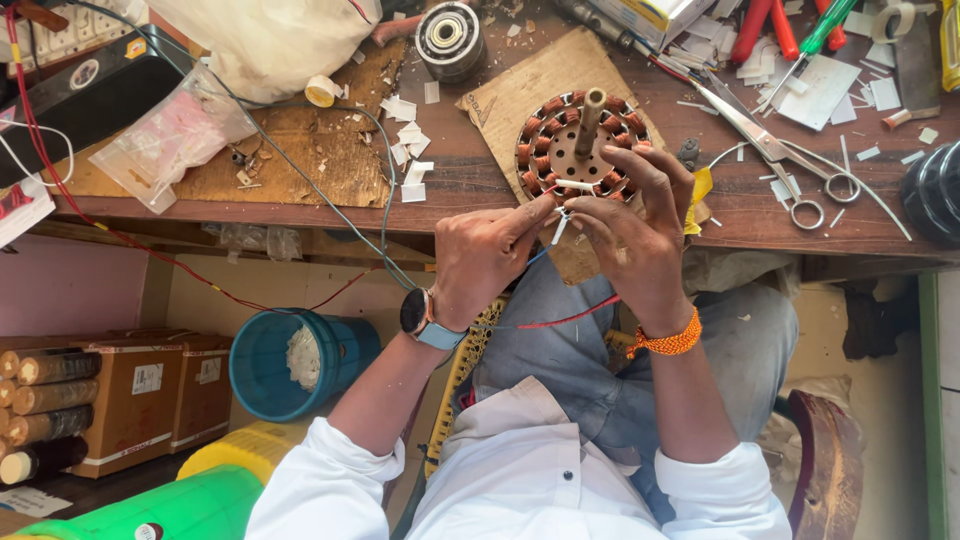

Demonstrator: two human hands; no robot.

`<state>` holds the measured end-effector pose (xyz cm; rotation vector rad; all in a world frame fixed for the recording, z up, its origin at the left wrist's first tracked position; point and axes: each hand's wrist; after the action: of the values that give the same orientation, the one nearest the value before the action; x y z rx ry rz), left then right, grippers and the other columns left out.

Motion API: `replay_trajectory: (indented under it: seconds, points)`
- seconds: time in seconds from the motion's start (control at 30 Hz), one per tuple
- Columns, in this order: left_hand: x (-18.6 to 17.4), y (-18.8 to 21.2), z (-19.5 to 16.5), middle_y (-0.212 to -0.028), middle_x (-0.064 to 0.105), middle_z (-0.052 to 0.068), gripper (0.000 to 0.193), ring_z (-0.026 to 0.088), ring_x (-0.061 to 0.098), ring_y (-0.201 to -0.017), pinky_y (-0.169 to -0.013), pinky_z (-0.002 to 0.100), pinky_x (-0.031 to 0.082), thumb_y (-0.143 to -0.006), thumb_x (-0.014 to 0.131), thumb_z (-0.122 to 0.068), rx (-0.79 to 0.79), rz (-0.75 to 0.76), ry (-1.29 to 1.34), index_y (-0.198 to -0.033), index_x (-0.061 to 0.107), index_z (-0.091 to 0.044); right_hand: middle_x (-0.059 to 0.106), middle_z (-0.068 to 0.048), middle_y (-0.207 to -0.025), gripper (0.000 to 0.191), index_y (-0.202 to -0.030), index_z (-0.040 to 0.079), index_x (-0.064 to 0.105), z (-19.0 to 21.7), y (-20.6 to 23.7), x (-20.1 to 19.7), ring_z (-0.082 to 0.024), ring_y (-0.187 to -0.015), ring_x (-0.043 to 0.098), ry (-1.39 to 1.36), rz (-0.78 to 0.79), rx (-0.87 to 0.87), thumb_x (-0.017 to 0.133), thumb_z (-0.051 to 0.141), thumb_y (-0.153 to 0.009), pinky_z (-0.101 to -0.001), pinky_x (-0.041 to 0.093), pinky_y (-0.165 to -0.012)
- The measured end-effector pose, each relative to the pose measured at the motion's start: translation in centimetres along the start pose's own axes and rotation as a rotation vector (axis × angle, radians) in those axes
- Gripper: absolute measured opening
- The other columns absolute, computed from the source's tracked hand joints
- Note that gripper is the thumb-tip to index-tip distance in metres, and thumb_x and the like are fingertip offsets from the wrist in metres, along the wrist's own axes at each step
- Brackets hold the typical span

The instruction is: The person strips insulation from wires using a soldering iron and pliers, then inserts and secures white insulating sleeves into the stator slots of a motor. The person works at a cluttered workbench with tools and motor parts visible.

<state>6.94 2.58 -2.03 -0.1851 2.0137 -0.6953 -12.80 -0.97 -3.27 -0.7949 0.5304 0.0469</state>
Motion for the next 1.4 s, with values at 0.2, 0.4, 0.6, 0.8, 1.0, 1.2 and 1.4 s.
replay_trajectory:
  seconds: [0.2, 0.4, 0.6, 0.8, 1.0, 1.2, 1.4]
  points:
    - [-0.9, -1.7, -1.0, -0.083, 0.075, 0.003, 0.026, 0.022, 0.071, -0.066, -0.055, 0.037, 0.051, -0.091, 0.077, -0.023, -0.017, -0.003, -0.081, -0.116, 0.077, -0.024, 0.059, -0.007, -0.148, 0.030, -0.114, 0.013, 0.079, 0.2, -0.4, -0.1, -0.031, -0.143, 0.044, 0.018, 0.013, 0.061, 0.086, 0.013, -0.085, -0.0435, 0.040, -0.121]
    - [-2.2, -3.1, -1.2, -0.100, 0.073, 0.000, 0.023, 0.020, 0.069, -0.087, -0.070, 0.035, 0.055, -0.094, 0.076, -0.020, 0.115, -0.024, -0.074, -0.117, 0.075, -0.020, 0.060, -0.006, -0.142, 0.040, -0.119, 0.011, 0.075, 0.8, -0.5, 0.1, -0.031, -0.139, 0.047, -0.017, -0.062, 0.159, 0.090, 0.025, -0.084, -0.0441, 0.042, -0.118]
    - [-2.2, -0.5, -3.1, -0.110, 0.062, 0.008, 0.037, 0.028, 0.056, -0.099, -0.087, 0.046, 0.044, -0.092, 0.082, -0.020, 0.001, -0.331, -0.184, -0.126, 0.071, -0.016, 0.063, -0.006, -0.139, 0.029, -0.109, 0.012, 0.077, 0.5, -0.5, 0.1, -0.030, -0.137, 0.048, 0.006, -0.051, 0.111, 0.090, 0.023, -0.085, -0.0440, 0.043, -0.117]
    - [-0.3, 2.1, -3.5, -0.123, 0.059, 0.007, 0.037, 0.030, 0.053, -0.114, -0.099, 0.043, 0.047, -0.092, 0.079, -0.012, -0.186, -0.191, 0.076, -0.127, 0.068, -0.014, 0.063, -0.007, -0.139, 0.026, -0.111, 0.011, 0.077, 0.7, -0.3, 0.2, -0.030, -0.138, 0.048, 0.032, -0.007, 0.077, 0.087, 0.013, -0.087, -0.0445, 0.041, -0.118]
    - [0.0, 0.5, -1.2, -0.122, 0.063, 0.006, 0.029, 0.031, 0.056, -0.118, -0.098, 0.046, 0.045, -0.083, 0.078, -0.006, -0.072, -0.194, 0.079, -0.110, 0.070, -0.014, 0.062, -0.006, -0.137, 0.026, -0.109, 0.014, 0.079, 2.4, -0.6, 1.1, -0.031, -0.137, 0.045, 0.113, -0.021, 0.038, 0.087, 0.010, -0.085, -0.0450, 0.038, -0.118]
    - [-0.7, 0.2, -0.7, -0.107, 0.074, 0.007, 0.022, 0.027, 0.070, -0.100, -0.090, 0.038, 0.050, -0.090, 0.077, -0.004, -0.053, -0.141, 0.313, -0.111, 0.069, -0.009, 0.063, -0.003, -0.138, 0.019, -0.107, 0.014, 0.080, 2.7, -0.3, 2.2, -0.030, -0.137, 0.046, 0.122, -0.040, 0.059, 0.085, 0.011, -0.089, -0.0428, 0.039, -0.117]
    - [-1.0, 0.0, -1.0, -0.101, 0.073, 0.005, 0.018, 0.026, 0.069, -0.094, -0.083, 0.036, 0.055, -0.091, 0.078, -0.007, -0.108, -0.190, 0.246, -0.106, 0.071, -0.010, 0.062, -0.003, -0.139, 0.015, -0.106, 0.013, 0.079, 2.6, -0.2, 2.3, -0.031, -0.137, 0.046, 0.192, -0.019, 0.015, 0.086, 0.013, -0.092, -0.0436, 0.039, -0.118]
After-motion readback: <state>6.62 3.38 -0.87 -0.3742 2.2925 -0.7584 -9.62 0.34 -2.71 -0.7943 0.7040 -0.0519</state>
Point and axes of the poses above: each hand's wrist, its own y-axis away from the middle knuckle, its own x-axis out of the palm, z = x × y
